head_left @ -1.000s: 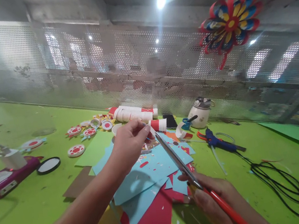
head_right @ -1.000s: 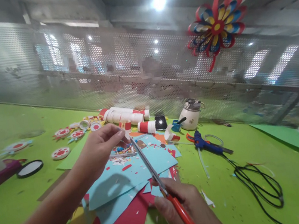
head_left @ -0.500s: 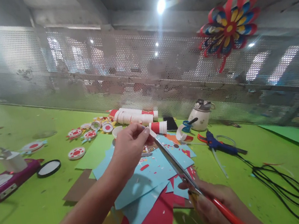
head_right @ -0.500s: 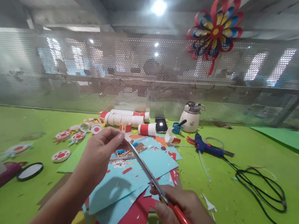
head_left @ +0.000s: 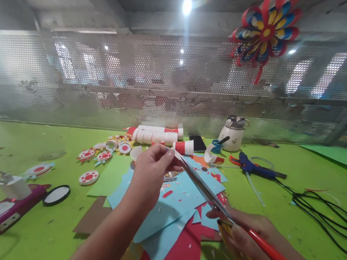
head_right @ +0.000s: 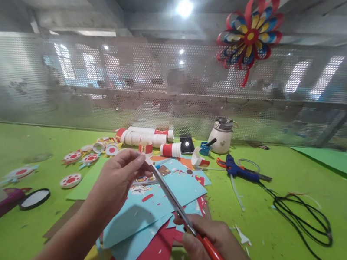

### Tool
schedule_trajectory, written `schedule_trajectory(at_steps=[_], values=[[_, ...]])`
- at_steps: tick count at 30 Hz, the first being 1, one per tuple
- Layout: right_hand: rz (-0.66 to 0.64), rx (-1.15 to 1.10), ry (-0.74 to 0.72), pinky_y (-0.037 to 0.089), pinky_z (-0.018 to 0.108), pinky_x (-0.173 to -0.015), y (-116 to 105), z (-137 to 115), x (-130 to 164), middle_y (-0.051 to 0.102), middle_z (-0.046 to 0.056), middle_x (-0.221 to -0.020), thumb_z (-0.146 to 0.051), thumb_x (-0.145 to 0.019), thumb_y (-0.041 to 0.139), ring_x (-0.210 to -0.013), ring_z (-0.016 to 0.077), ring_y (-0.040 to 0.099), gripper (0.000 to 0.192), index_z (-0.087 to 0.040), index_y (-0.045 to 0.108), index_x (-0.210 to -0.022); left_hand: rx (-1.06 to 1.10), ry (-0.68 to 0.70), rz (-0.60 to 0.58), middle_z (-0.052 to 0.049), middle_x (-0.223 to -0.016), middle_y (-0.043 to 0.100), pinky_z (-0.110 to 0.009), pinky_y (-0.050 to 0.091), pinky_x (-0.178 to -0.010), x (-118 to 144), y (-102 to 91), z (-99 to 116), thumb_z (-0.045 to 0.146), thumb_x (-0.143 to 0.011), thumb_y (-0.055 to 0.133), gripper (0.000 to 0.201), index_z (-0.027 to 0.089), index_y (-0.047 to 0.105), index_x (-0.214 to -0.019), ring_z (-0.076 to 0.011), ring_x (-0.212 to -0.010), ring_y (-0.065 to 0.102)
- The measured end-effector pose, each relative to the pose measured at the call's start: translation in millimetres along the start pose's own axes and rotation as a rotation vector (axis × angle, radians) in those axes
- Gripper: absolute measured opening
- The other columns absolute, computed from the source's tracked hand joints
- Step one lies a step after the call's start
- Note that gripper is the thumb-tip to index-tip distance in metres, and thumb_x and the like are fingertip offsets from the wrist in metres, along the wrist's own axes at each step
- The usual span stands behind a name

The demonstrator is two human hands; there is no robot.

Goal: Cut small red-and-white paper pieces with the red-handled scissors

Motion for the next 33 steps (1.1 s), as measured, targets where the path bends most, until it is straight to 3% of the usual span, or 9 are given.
schedule_trajectory(at_steps=[8, 13, 20, 26, 33], values=[[0.050, -0.023, 0.011, 0.049, 0.028, -0.065, -2.9, 2.0, 1.8, 0.070, 0.006, -0.079, -0.057, -0.087, 0.041, -0.067, 0.0214, 0.063, 0.049, -0.019, 0.069, -0.099, 0.003, 0.070, 0.051, -0.002, -0.066, 0.063, -0.028, 0.054, -0.067, 6.2, 4.0, 1.4, 0.023, -0.079, 0.060, 0.015, 0.014, 0.054, -0.070, -0.0122, -0.063, 0.062], [0.021, -0.035, 0.014, 0.038, 0.025, -0.050, 3.4, 6.1, 0.4, 0.050, -0.001, -0.058, -0.063, -0.084, 0.039, -0.051, 0.0155, 0.049, 0.057, -0.015, 0.065, -0.100, 0.017, 0.109, 0.095, -0.004, -0.070, 0.064, -0.030, 0.054, -0.067, 13.0, 5.9, 1.3, 0.026, -0.081, 0.057, 0.015, 0.013, 0.055, -0.075, -0.0145, -0.065, 0.064], [-0.003, -0.081, 0.013, 0.030, 0.023, -0.044, 7.9, 3.1, 0.3, 0.040, -0.003, -0.057, -0.063, -0.084, 0.039, -0.049, 0.0136, 0.039, 0.055, -0.019, 0.063, -0.105, -0.011, 0.141, 0.167, -0.003, -0.072, 0.065, -0.026, 0.053, -0.067, 22.2, 5.9, 1.1, 0.025, -0.083, 0.055, 0.013, 0.014, 0.054, -0.076, -0.0129, -0.067, 0.063], [0.032, -0.105, 0.044, 0.039, 0.027, -0.054, 6.1, 7.1, 1.2, 0.053, 0.001, -0.062, -0.064, -0.083, 0.042, -0.057, 0.0181, 0.054, 0.056, -0.017, 0.065, -0.101, -0.019, 0.157, 0.146, -0.002, -0.072, 0.063, -0.026, 0.053, -0.066, 21.9, 8.5, 0.5, 0.024, -0.083, 0.054, 0.013, 0.014, 0.054, -0.075, -0.0117, -0.064, 0.061], [0.062, -0.014, 0.038, 0.036, 0.025, -0.047, 1.6, 6.5, 2.1, 0.054, 0.001, -0.059, -0.065, -0.083, 0.040, -0.047, 0.0143, 0.045, 0.058, -0.017, 0.068, -0.100, 0.021, 0.153, 0.144, -0.002, -0.072, 0.062, -0.026, 0.052, -0.066, 21.1, 9.0, 0.9, 0.023, -0.082, 0.055, 0.012, 0.014, 0.054, -0.075, -0.0118, -0.065, 0.061]])
Point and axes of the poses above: each hand's wrist, its own x-axis away from the middle knuckle, its own y-axis out of the palm, z = x × y, the point moved 10 cm from there along -x, towards the middle knuckle
